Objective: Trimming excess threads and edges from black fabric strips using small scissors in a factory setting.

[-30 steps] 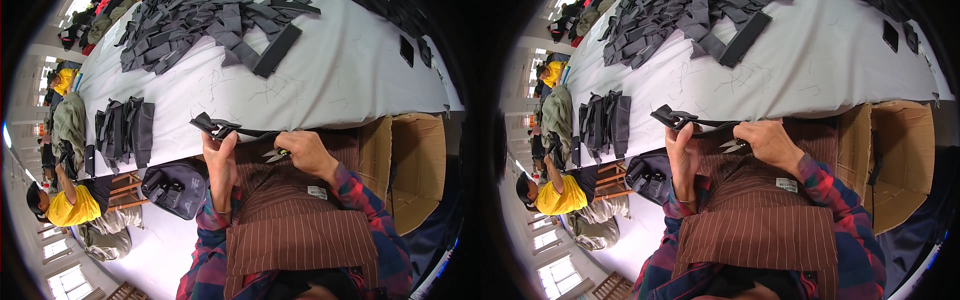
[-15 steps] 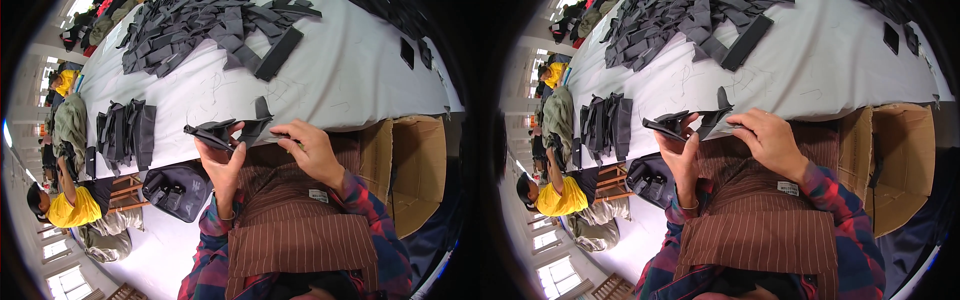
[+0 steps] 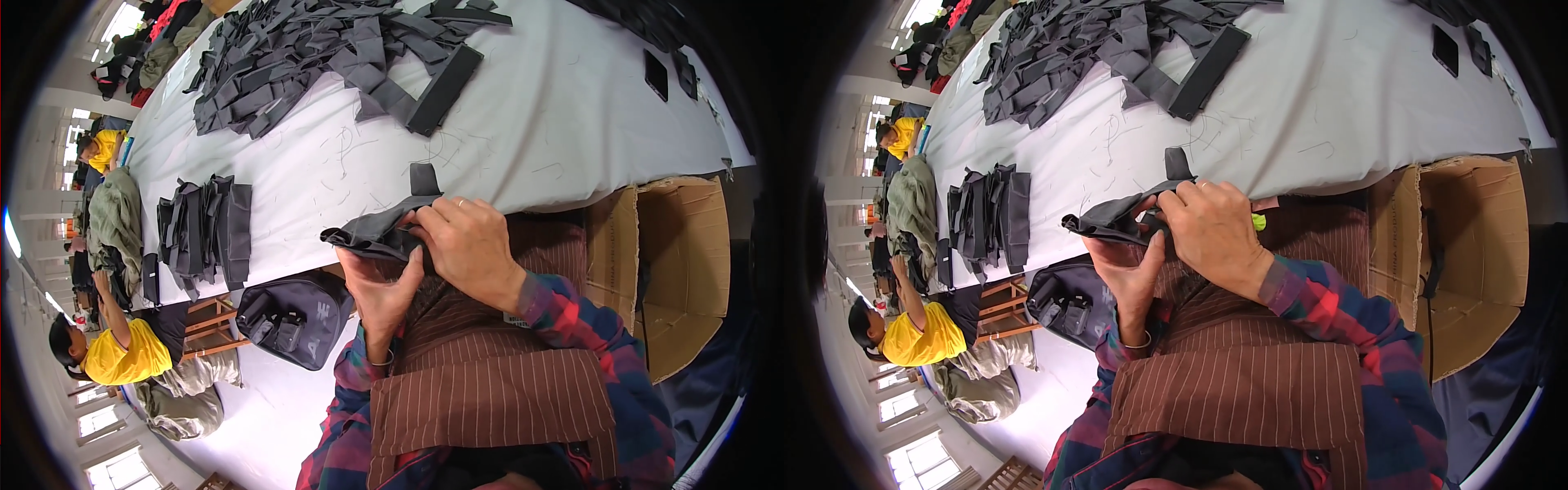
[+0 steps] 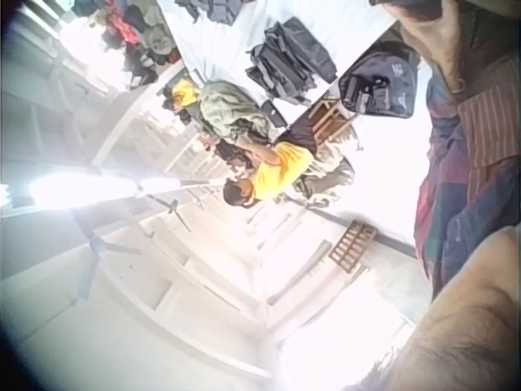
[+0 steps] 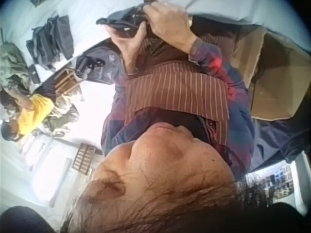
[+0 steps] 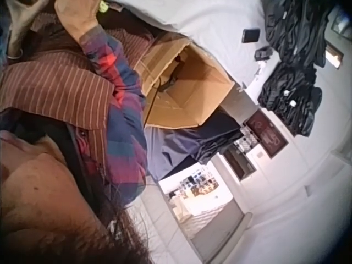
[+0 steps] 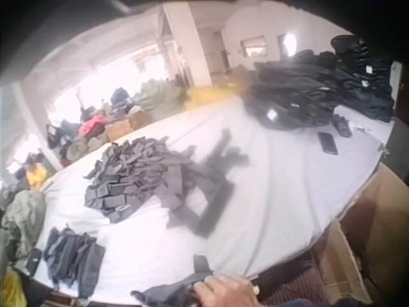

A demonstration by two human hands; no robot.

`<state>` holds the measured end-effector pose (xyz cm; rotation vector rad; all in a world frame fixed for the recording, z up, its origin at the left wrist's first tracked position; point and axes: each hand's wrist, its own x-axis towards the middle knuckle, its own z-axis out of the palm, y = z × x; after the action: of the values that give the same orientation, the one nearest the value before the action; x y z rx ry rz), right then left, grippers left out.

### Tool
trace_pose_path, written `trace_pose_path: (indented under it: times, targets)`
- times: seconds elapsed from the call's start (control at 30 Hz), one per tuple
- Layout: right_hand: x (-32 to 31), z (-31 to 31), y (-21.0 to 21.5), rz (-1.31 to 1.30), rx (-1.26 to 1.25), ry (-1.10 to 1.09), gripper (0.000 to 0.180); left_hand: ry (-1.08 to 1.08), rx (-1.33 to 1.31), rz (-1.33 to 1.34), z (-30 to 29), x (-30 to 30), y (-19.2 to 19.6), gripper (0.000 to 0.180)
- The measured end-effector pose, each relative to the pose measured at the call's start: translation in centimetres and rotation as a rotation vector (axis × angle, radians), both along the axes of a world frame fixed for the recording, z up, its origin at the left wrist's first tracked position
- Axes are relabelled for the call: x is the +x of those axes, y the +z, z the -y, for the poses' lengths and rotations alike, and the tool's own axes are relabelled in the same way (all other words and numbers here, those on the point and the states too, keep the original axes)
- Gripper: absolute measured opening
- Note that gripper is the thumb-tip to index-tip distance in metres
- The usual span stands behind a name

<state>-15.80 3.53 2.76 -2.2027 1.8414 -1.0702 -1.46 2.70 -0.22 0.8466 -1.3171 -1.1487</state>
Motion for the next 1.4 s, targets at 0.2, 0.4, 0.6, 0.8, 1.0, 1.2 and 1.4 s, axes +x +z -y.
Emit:
trace_pose_path:
  times: [0.2,0.4,0.6,0.8,1.0,1.2,1.4]
  targets:
    - [-0.6,0.1,-0.5,0.088,0.042,0.030,0.009,-0.053,0.060,0.016,0.2,-0.1,0.9,0.066]
    - [-0.9,0.0,-0.1,0.275,0.183,0.017,0.010,-0.100,0.144,0.002,0.4,-0.7,3.5,0.058]
    - [-0.8,0.1,-0.4,0.171,0.119,0.013,0.008,-0.097,0.111,0.027,0.4,-0.7,3.0,0.060]
    - [-0.8,0.0,0.0,0.146,0.080,0.045,0.007,-0.099,0.092,0.000,0.1,-0.5,2.3,0.063]
    - [-2.6,-0.4,0.3,0.482,0.267,0.024,0.018,-0.105,0.185,-0.114,1.4,0.1,3.0,0.056]
    - [-3.1,-0.1,0.6,0.523,0.080,0.150,0.021,-0.193,0.456,-0.313,1.9,0.7,3.2,0.049]
    - [-2.3,1.3,-0.1,0.192,-0.153,0.112,0.018,-0.257,0.535,-0.263,1.5,0.8,3.2,0.050]
